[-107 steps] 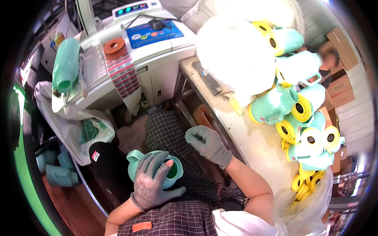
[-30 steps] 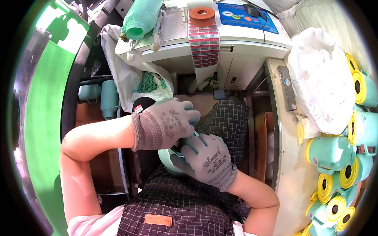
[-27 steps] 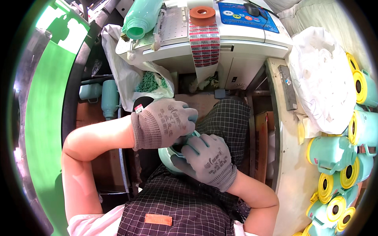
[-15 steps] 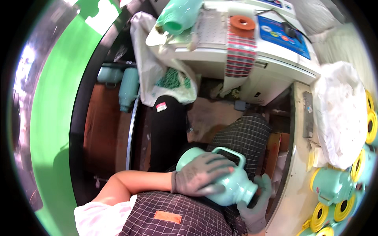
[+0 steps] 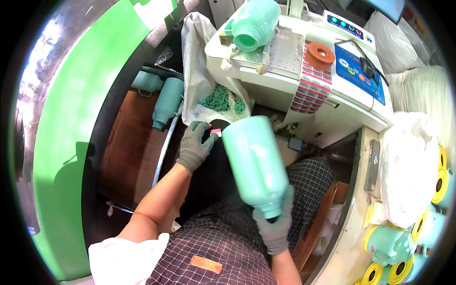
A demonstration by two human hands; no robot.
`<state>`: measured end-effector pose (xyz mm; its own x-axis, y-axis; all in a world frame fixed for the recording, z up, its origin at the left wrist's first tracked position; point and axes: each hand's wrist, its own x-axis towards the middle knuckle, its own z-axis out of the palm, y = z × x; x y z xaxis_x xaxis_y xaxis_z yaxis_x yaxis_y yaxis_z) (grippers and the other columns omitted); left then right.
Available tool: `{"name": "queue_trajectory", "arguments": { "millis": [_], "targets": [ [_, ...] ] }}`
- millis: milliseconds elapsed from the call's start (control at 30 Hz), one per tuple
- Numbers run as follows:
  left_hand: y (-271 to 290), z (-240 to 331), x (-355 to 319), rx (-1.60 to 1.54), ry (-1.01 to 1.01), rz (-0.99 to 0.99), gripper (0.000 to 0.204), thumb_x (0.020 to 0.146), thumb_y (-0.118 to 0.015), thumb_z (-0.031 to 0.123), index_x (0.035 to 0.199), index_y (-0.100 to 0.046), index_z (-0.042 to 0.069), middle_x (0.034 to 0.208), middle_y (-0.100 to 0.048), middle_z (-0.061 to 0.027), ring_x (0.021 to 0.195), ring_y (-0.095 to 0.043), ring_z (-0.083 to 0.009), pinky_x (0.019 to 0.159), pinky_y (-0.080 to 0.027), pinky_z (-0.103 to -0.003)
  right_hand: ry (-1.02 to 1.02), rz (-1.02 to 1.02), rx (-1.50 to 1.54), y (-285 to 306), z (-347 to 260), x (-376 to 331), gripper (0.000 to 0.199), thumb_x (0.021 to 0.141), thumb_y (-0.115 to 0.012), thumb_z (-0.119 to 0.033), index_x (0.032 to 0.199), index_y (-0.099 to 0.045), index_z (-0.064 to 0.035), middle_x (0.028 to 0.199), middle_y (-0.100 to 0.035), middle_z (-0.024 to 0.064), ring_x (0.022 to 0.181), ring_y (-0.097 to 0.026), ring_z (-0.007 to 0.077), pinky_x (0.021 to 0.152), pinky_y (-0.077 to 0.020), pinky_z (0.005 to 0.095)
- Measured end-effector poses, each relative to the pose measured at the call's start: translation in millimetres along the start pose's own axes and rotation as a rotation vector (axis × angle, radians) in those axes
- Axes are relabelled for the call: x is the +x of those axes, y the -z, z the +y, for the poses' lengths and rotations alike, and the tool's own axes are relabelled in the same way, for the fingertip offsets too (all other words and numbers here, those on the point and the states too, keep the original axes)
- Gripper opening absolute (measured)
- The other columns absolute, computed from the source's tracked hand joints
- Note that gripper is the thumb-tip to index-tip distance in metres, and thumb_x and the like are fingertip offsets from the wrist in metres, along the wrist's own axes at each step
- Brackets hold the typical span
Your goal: The person repeatedly picks up a light green plastic container, applies a label from a machine, and places a yellow lid on top. The person then sets the finished container on a table to the right. This process is repeated for multiple containers throughout the clip.
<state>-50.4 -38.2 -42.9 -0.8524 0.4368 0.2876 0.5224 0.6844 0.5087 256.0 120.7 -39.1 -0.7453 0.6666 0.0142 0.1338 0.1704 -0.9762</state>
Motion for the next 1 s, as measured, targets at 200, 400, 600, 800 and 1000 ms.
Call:
{"name": "queue_trajectory", "arguments": {
  "millis": [200,400,600,800,1000],
  "targets": [
    [14,-2,18,-0.031,0.149,-0.152,0.030,0.082,-0.089,0.025,0.098,-0.077,0.003,0.102,-0.070,-0.0108,0.089,-0.072,-0.0283,0.084,-0.057,-0.039,0.103,-0.034,-0.080,-18,23,-7,0.117,0.078,-0.089,-0.020,0.168,-0.020,0.0069,0.161,-0.044,0.0245,0.143,-0.052,0.0342,0.120,-0.0422,0.0430],
    [17,-3,15,-0.238,0.242,-0.208,0.030,0.083,-0.088,0.026,0.099,-0.076,0.004,0.108,-0.070,-0.0122,0.096,-0.071,-0.0329,0.089,-0.056,-0.042,0.102,-0.041,-0.057,-18,22,-8,0.118,0.077,-0.088,-0.015,0.169,-0.018,0.0053,0.160,-0.046,0.0227,0.142,-0.053,0.0313,0.119,-0.0437,0.0426],
    [21,10,-4,-0.079,-0.305,0.254,0.017,0.081,-0.087,0.012,0.087,-0.074,0.004,0.102,-0.070,-0.0126,0.093,-0.067,-0.0359,0.087,-0.054,-0.044,0.131,-0.064,-0.109,-18,38,-11,0.120,0.077,-0.089,-0.016,0.171,-0.017,0.0006,0.164,-0.041,0.0211,0.145,-0.050,0.0322,0.120,-0.0416,0.0429],
    [54,60,-29,-1.086,0.486,-0.164,0.012,0.090,-0.082,0.003,0.099,-0.074,0.000,0.084,-0.074,-0.0055,0.071,-0.069,-0.0112,0.066,-0.055,-0.026,0.302,-0.089,-0.285,-16,48,-11,0.119,0.075,-0.092,-0.021,0.169,-0.022,-0.0099,0.164,-0.034,0.0338,0.144,-0.050,0.0489,0.116,-0.0476,0.0519],
    [60,81,-14,-1.209,0.617,-0.381,0.015,0.088,-0.082,0.002,0.099,-0.074,-0.001,0.085,-0.074,-0.0070,0.069,-0.069,-0.0112,0.066,-0.056,-0.025,0.411,-0.059,-0.339,-22,33,-7,0.117,0.076,-0.093,-0.022,0.169,-0.023,-0.0205,0.165,-0.030,0.0362,0.142,-0.050,0.0528,0.110,-0.0524,0.0539]
  ]
}}
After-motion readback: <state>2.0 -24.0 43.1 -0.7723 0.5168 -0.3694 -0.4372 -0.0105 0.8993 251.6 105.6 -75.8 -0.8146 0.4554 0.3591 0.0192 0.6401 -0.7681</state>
